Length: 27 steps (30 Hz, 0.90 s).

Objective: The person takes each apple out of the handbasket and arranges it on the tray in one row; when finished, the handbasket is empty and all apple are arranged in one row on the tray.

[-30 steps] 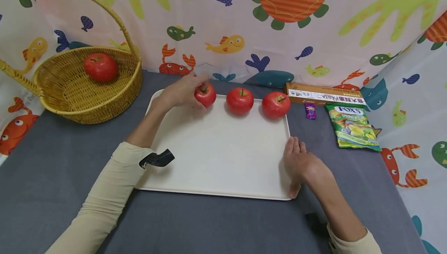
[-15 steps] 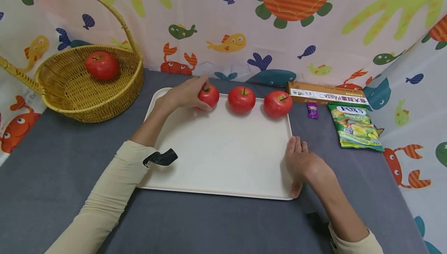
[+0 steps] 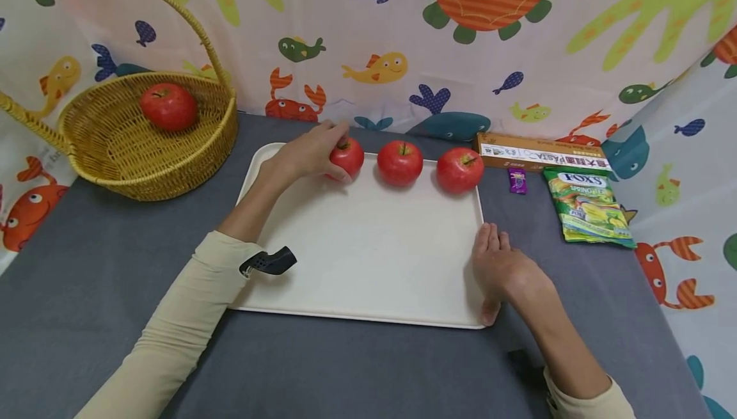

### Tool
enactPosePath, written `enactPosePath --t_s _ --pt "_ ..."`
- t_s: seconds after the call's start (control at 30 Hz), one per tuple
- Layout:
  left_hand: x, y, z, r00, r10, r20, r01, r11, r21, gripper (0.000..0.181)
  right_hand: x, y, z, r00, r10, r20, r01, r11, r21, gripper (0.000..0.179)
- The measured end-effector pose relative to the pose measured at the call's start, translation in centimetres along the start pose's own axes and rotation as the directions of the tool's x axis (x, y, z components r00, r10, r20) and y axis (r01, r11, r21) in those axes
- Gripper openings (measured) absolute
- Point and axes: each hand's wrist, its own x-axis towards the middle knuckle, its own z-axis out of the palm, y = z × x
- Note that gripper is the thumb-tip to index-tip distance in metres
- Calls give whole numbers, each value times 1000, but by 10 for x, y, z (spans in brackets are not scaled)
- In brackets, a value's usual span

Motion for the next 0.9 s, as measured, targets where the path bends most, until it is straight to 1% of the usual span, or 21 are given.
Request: enactPosePath --t_s 0.1,0.23,0.47,0.73,0.9 --pt "0 1 0 1000 1 0 -1 1000 -1 80 -1 0 0 1000 1 1 -1 1000 5 167" --pt "0 1 0 1000 -3 0 3 1000 6 79 -1 0 0 1000 7 5 -7 1000 7 166" --pt "-2 2 -2 1000 -21 17 21 1000 14 83 0 -1 0 1000 15 10 -15 1000 -19 165" --pt "-5 5 -10 999 -33 26 32 999 39 72 0 -1 -2 1000 10 18 -10 1000 3 167" --pt "-9 7 -17 999 -44 23 42 998 45 70 0 -2 -1 1000 11 15 -11 1000 -9 167"
